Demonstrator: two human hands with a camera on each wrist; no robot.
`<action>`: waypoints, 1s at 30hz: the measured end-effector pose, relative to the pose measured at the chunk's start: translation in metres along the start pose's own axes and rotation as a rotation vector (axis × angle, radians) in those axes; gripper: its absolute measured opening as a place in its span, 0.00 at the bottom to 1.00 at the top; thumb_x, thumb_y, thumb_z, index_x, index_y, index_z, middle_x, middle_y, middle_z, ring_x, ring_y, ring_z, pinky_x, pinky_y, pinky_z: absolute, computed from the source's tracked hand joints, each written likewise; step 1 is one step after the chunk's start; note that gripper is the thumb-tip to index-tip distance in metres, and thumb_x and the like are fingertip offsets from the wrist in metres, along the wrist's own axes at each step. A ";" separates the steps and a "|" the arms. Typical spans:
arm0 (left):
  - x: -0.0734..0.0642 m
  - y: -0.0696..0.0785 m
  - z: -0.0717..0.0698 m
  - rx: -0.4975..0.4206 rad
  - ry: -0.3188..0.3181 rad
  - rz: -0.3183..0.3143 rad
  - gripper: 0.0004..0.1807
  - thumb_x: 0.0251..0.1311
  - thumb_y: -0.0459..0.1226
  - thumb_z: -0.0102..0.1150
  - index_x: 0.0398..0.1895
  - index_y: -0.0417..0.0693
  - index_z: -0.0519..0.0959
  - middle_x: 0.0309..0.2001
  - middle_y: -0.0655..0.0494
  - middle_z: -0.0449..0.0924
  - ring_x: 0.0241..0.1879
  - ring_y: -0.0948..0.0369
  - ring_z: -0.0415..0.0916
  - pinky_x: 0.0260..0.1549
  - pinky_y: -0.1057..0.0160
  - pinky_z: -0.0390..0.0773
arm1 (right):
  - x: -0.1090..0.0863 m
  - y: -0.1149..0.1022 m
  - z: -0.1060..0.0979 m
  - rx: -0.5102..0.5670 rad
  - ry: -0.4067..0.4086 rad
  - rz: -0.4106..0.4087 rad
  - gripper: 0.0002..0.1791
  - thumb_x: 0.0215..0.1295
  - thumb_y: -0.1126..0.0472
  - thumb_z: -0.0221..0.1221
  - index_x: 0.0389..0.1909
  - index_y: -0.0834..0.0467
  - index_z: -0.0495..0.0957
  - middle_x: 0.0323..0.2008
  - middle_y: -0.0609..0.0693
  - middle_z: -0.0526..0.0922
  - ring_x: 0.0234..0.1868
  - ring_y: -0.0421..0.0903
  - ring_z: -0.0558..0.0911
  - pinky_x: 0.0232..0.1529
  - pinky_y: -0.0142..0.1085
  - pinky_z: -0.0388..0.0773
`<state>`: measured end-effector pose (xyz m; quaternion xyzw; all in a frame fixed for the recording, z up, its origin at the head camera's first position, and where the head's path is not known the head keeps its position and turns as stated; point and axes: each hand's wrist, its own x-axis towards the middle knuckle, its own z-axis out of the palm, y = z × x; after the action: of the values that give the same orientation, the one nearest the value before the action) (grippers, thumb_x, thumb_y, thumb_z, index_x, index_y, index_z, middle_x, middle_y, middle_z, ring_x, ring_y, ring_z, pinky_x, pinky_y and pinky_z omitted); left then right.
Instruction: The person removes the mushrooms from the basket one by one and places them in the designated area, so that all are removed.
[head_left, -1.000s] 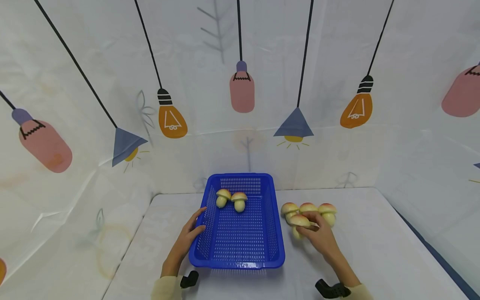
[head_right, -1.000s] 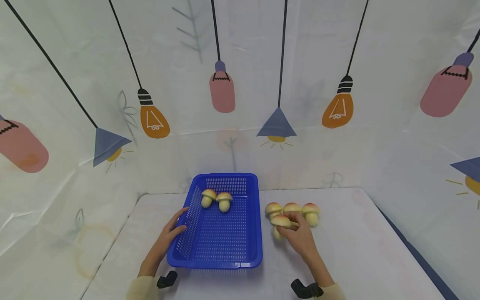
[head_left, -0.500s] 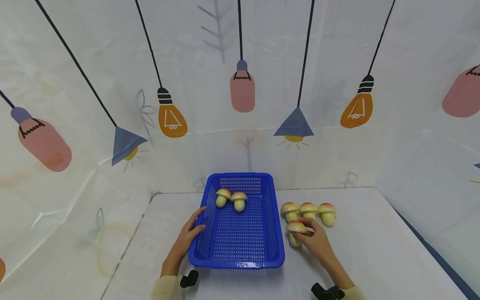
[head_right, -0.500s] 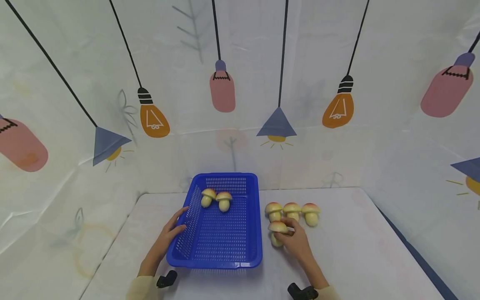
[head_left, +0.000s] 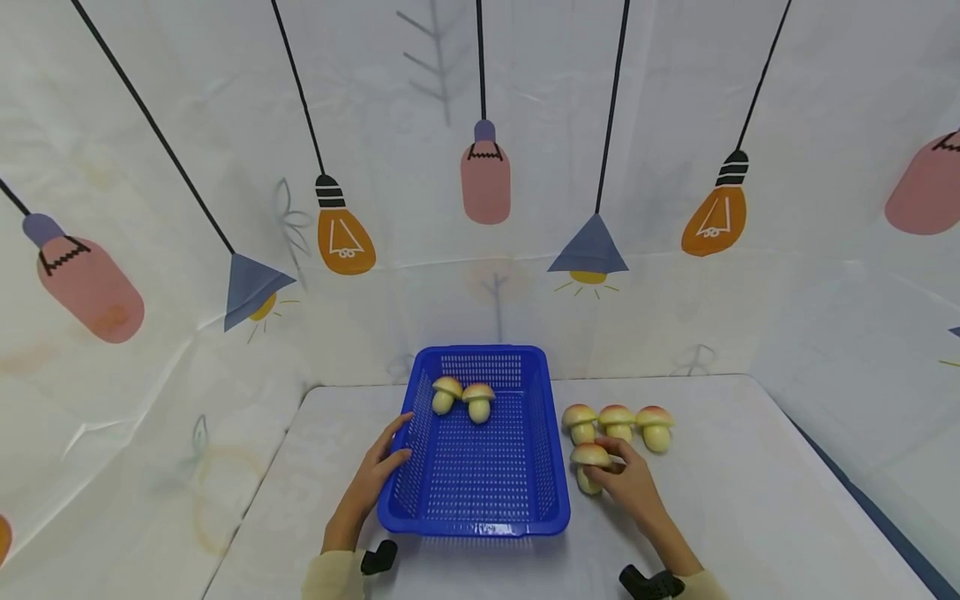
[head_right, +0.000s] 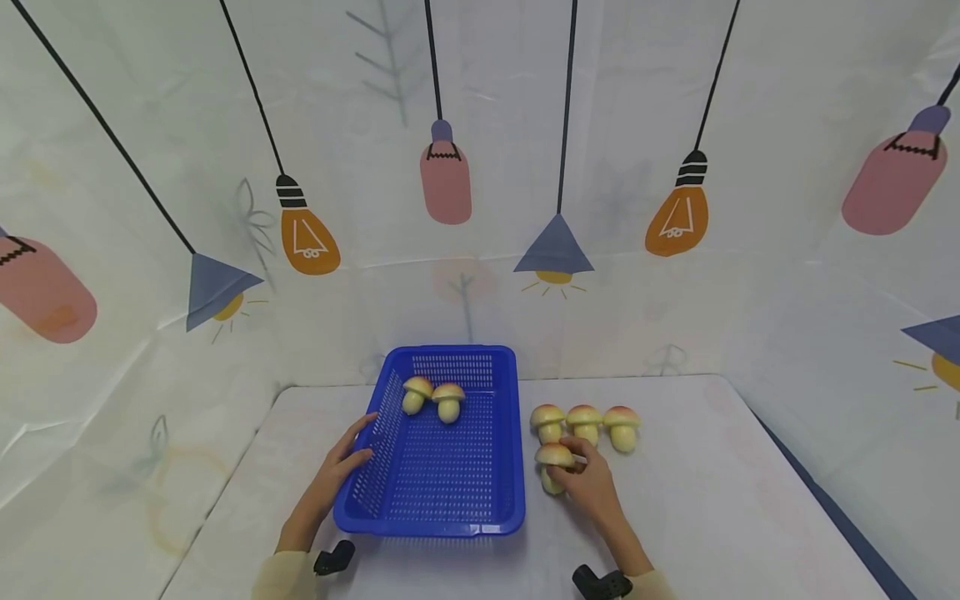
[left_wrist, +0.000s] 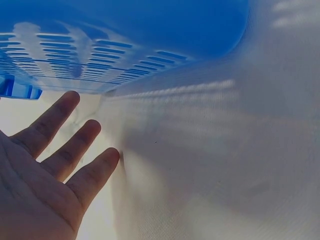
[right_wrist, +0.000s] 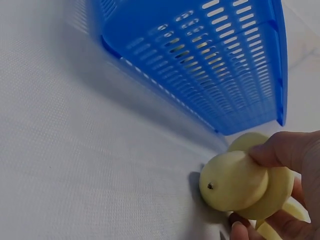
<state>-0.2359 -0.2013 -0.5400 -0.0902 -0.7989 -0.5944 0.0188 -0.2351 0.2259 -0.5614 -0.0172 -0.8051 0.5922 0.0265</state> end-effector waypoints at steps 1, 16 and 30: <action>0.000 0.000 0.000 -0.001 -0.001 0.001 0.33 0.74 0.37 0.49 0.80 0.58 0.60 0.78 0.36 0.58 0.69 0.35 0.66 0.59 0.39 0.73 | 0.000 0.001 0.000 -0.003 -0.004 -0.004 0.30 0.62 0.64 0.70 0.64 0.65 0.74 0.61 0.66 0.77 0.48 0.47 0.85 0.39 0.30 0.80; 0.001 -0.002 0.001 -0.003 0.001 -0.009 0.33 0.74 0.40 0.49 0.81 0.59 0.60 0.78 0.36 0.58 0.68 0.36 0.67 0.58 0.40 0.75 | 0.000 0.001 -0.001 -0.053 0.008 -0.074 0.29 0.63 0.63 0.69 0.64 0.65 0.74 0.62 0.65 0.79 0.60 0.60 0.81 0.47 0.28 0.79; 0.000 -0.002 0.000 -0.010 0.005 -0.003 0.32 0.74 0.39 0.50 0.80 0.60 0.60 0.79 0.37 0.56 0.70 0.35 0.65 0.59 0.38 0.73 | 0.000 0.002 0.000 -0.089 0.021 -0.106 0.29 0.63 0.63 0.70 0.64 0.65 0.75 0.61 0.65 0.80 0.60 0.61 0.81 0.50 0.31 0.79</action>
<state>-0.2362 -0.2018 -0.5424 -0.0877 -0.7962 -0.5984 0.0193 -0.2350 0.2265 -0.5630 0.0182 -0.8302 0.5532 0.0658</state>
